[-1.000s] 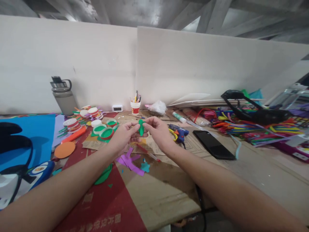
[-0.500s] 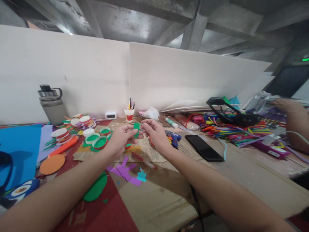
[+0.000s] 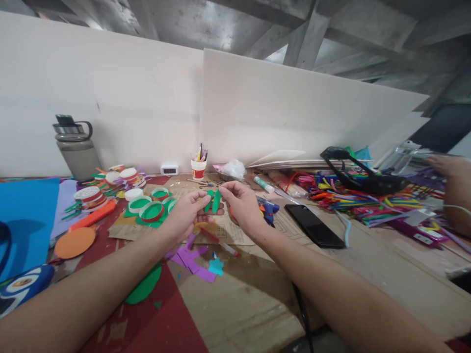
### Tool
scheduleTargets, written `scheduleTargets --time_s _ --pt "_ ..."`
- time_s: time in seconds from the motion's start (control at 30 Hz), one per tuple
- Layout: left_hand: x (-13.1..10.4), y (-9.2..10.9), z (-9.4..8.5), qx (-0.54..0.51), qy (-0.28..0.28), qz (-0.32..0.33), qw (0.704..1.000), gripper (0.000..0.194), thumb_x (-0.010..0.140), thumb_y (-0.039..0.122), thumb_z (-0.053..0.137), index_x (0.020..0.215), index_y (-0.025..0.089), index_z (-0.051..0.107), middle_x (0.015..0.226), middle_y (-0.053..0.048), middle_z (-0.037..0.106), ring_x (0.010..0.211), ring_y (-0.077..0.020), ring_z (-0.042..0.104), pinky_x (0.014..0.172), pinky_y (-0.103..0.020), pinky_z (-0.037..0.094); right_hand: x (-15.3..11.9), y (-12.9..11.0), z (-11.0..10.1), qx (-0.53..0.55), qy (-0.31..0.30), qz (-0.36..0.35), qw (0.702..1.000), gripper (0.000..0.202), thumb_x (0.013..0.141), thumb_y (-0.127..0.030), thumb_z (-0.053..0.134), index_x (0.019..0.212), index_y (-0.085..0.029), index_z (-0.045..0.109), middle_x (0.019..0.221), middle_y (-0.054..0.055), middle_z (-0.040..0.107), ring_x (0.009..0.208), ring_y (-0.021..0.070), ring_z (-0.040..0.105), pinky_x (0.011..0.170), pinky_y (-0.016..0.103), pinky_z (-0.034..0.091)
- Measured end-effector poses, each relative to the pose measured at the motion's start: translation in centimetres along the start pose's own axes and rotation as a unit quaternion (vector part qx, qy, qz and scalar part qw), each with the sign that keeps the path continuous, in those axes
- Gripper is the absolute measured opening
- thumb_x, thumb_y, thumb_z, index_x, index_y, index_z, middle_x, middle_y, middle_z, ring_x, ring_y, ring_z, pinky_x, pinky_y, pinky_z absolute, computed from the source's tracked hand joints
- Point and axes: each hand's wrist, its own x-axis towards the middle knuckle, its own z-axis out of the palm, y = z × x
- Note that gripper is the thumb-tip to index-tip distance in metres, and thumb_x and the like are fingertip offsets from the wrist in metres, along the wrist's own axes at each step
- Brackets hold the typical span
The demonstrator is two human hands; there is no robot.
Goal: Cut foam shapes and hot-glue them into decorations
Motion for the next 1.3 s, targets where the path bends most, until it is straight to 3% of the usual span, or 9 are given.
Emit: scheduleTargets --time_s 0.23,0.37,0.47,0.6,0.8,1.13,1.3 --pt "-0.2 0.1 0.8 -0.043 -0.015 -0.018 0.999 0.015 0.081 0.018 0.071 0.089 0.014 0.059 0.085 -0.011 0.073 0.073 -0.0193 0.074 0.052 -0.020 0.055 -0.5 -0.2 0.2 0.010 -0.002 0.025 1.000 0.021 0.079 -0.041 0.065 0.084 -0.021 0.059 0.078 0.000 0.062 0.065 0.0139 0.056 0.057 0.027 0.049" --pt "-0.2 0.2 0.7 -0.060 -0.036 -0.041 0.997 0.014 0.081 0.018 0.072 0.089 0.013 0.061 0.089 -0.013 0.074 0.078 -0.0204 0.074 0.053 -0.020 0.056 -0.5 -0.2 0.2 -0.022 -0.001 -0.032 0.999 0.016 0.081 -0.035 0.064 0.082 -0.020 0.060 0.078 0.001 0.063 0.070 0.0139 0.057 0.066 0.027 0.049" --pt "0.0 0.1 0.4 -0.062 -0.038 -0.051 0.996 0.015 0.079 0.017 0.073 0.089 0.013 0.062 0.086 -0.011 0.073 0.074 -0.0179 0.073 0.051 -0.017 0.054 -0.4 -0.1 0.2 -0.023 -0.013 -0.030 0.999 0.016 0.082 -0.036 0.063 0.082 -0.020 0.060 0.079 0.001 0.063 0.070 0.0133 0.056 0.067 0.027 0.048" --pt "0.2 -0.1 0.3 -0.048 -0.003 -0.024 0.999 0.017 0.074 0.012 0.077 0.086 0.012 0.065 0.077 -0.005 0.070 0.064 -0.0116 0.068 0.046 -0.012 0.048 -0.5 0.1 0.4 0.009 -0.037 0.004 0.999 0.019 0.082 -0.039 0.062 0.087 -0.020 0.061 0.082 0.001 0.063 0.066 0.0121 0.055 0.061 0.026 0.046" --pt "0.2 -0.2 0.3 -0.011 0.069 0.024 0.997 0.029 0.067 0.015 0.082 0.093 0.014 0.069 0.083 -0.003 0.071 0.066 -0.0096 0.066 0.050 -0.013 0.050 -0.7 -0.3 0.6 -0.001 -0.059 0.045 0.997 0.027 0.086 -0.047 0.056 0.085 -0.020 0.058 0.072 -0.001 0.059 0.064 0.0128 0.055 0.057 0.025 0.042" --pt "0.4 -0.8 -0.4 0.031 0.061 0.017 0.998 0.026 0.073 0.036 0.080 0.086 0.015 0.072 0.085 -0.006 0.071 0.072 -0.0126 0.065 0.056 -0.018 0.051 -0.1 0.2 0.0 -0.079 -0.039 0.029 0.996 0.021 0.080 -0.039 0.061 0.068 -0.022 0.055 0.062 -0.003 0.053 0.060 0.0131 0.047 0.060 0.028 0.040" --pt "0.6 -1.0 -0.4 0.063 0.072 0.034 0.995 0.024 0.067 0.034 0.083 0.072 0.014 0.071 0.067 -0.001 0.064 0.050 -0.0044 0.049 0.045 -0.015 0.038 -0.4 0.2 0.2 -0.088 -0.029 0.013 0.996 0.022 0.079 -0.038 0.062 0.067 -0.021 0.055 0.066 -0.002 0.056 0.064 0.0136 0.049 0.065 0.028 0.041"
